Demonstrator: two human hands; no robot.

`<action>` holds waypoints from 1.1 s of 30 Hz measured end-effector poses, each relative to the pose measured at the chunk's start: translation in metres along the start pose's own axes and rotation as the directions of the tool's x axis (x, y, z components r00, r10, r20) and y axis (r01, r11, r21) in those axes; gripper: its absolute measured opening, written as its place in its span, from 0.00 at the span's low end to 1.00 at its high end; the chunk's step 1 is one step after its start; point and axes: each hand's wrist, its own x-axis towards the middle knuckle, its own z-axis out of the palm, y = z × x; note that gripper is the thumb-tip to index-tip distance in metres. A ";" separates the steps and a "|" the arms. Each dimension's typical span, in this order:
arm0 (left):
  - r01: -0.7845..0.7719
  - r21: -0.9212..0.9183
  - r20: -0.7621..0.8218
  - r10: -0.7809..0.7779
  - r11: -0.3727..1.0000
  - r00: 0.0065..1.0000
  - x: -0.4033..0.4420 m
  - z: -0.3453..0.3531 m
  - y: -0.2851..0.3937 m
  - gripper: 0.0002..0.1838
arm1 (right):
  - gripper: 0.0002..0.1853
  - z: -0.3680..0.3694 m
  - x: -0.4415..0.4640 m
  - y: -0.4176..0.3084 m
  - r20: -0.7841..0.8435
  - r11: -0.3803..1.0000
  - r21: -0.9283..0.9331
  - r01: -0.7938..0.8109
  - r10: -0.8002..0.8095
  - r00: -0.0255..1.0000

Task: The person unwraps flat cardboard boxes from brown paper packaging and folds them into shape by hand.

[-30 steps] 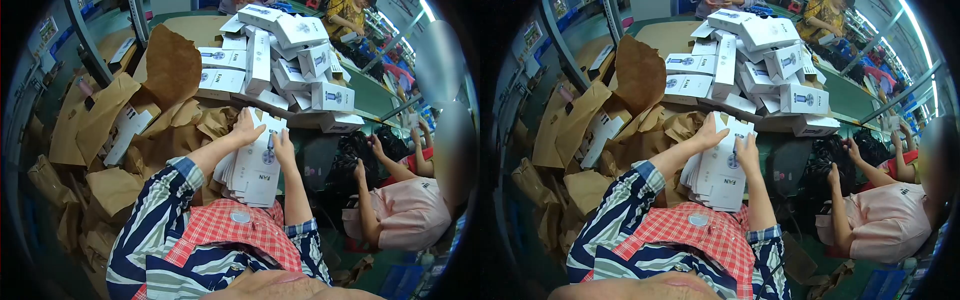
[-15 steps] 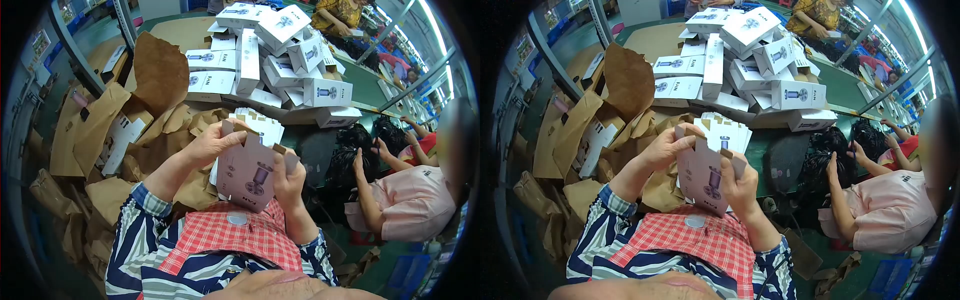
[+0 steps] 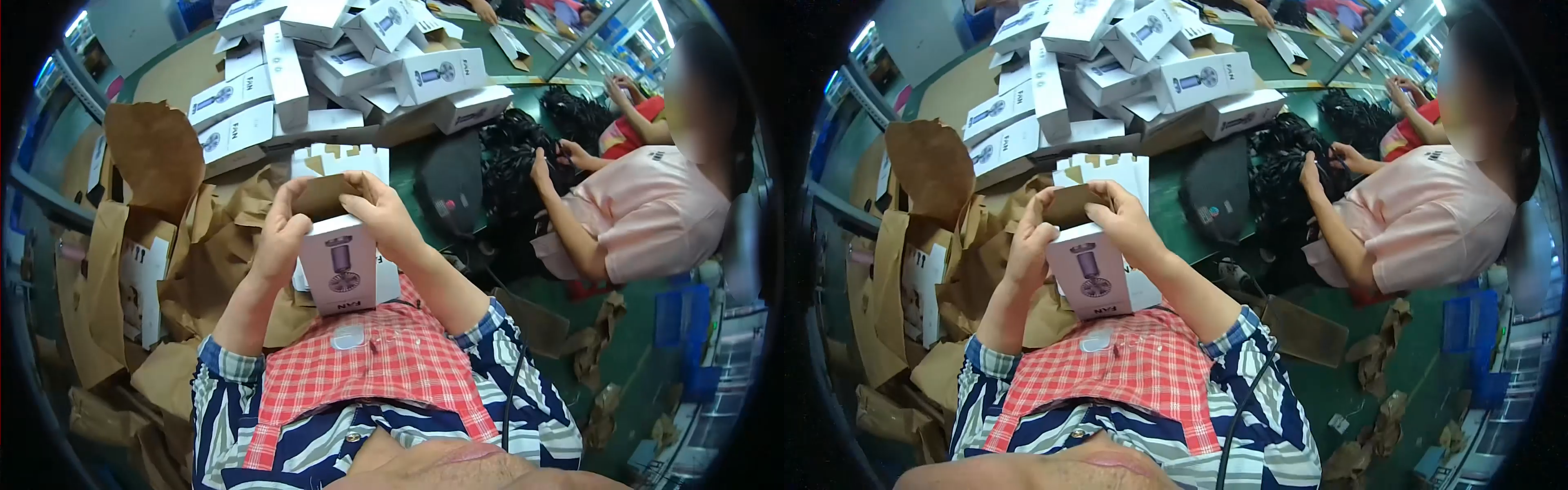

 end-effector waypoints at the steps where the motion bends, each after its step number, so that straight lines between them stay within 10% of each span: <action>1: -0.032 0.068 0.007 0.032 0.997 0.999 0.001 -0.002 0.001 0.31 | 0.18 -0.001 -0.001 -0.002 0.049 0.982 0.170 -0.081 0.074 0.996; 2: -0.026 0.068 0.008 0.025 0.997 1.000 0.001 -0.003 0.001 0.31 | 0.19 -0.006 -0.002 -0.012 0.150 0.846 0.470 -0.253 0.206 0.967; 4: -0.080 0.165 0.013 0.078 0.983 0.997 0.001 -0.003 0.001 0.30 | 0.21 -0.017 -0.007 -0.016 0.300 0.786 0.507 -0.354 0.224 0.927; 5: -0.085 0.202 0.061 0.075 0.976 0.995 0.003 -0.004 0.002 0.32 | 0.20 -0.014 -0.009 -0.003 0.083 0.881 0.258 -0.397 0.389 0.917; 8: 0.274 -0.535 0.312 -0.115 0.799 0.943 0.007 -0.005 0.018 0.31 | 0.24 -0.023 -0.010 -0.003 0.145 0.914 0.157 -0.375 0.354 0.924; 13: 0.217 -0.398 0.141 -0.174 0.892 0.975 0.009 -0.016 -0.011 0.12 | 0.18 -0.024 -0.007 -0.016 0.309 0.975 -0.214 0.063 0.006 0.951; 18: 0.123 -0.360 0.242 -0.035 0.925 0.970 0.010 -0.014 -0.004 0.08 | 0.12 -0.029 -0.002 -0.028 0.427 0.958 -0.285 0.017 0.111 0.897; 20: 0.315 -0.457 0.254 -0.217 0.832 0.942 0.005 -0.013 -0.002 0.10 | 0.13 -0.031 0.005 -0.034 0.443 0.883 -0.469 0.029 0.207 0.872; 25: 0.206 0.063 0.268 -0.216 0.976 0.939 0.008 -0.016 -0.006 0.11 | 0.21 -0.021 0.022 -0.056 0.477 0.534 -0.810 0.241 0.362 0.801; 31: 0.185 0.098 0.320 -0.207 0.978 0.925 0.010 -0.037 0.004 0.13 | 0.34 -0.031 0.011 -0.041 0.513 0.887 -0.454 0.079 0.187 0.838; 33: 0.120 -0.009 0.250 -0.114 0.993 0.962 0.016 -0.053 -0.005 0.18 | 0.39 -0.027 0.004 -0.040 0.534 0.665 -0.685 0.299 0.179 0.826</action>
